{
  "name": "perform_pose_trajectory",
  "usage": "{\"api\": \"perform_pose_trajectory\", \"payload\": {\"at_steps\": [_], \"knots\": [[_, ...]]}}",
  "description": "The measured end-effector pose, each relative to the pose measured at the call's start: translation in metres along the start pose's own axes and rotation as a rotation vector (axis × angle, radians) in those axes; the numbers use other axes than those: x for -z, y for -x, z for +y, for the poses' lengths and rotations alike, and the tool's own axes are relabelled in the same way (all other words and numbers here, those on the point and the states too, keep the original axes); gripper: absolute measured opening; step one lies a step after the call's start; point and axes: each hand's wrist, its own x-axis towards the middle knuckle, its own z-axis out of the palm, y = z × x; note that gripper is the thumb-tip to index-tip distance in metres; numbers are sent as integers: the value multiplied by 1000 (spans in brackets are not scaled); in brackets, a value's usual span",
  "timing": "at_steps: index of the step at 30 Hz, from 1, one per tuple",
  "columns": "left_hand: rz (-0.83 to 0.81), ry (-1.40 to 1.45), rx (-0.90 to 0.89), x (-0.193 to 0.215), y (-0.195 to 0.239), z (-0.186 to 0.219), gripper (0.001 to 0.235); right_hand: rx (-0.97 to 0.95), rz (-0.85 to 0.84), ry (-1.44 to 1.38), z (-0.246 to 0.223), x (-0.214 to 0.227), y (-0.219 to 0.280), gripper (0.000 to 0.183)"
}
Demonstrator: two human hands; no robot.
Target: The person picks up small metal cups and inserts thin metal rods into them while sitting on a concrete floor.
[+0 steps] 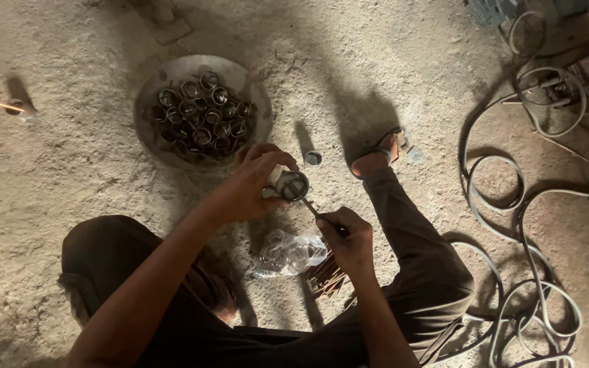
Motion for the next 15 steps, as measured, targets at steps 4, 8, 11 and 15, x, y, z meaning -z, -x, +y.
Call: {"api": "perform_pose_trajectory", "payload": {"at_steps": [4, 8, 11, 15], "knots": [[-82, -55, 91, 2, 1, 5, 75, 24, -8, -3, -3, -1, -1, 6], [-95, -69, 25, 1, 0, 7, 74, 19, -23, -31, -3, -2, 0, 8], [-92, -72, 10, 0, 2, 6, 74, 60, -31, -10, -5, 0, -1, 8], [-88, 4, -8, 2, 2, 1, 71, 55, -62, 38, -13, 1, -2, 8]]}}
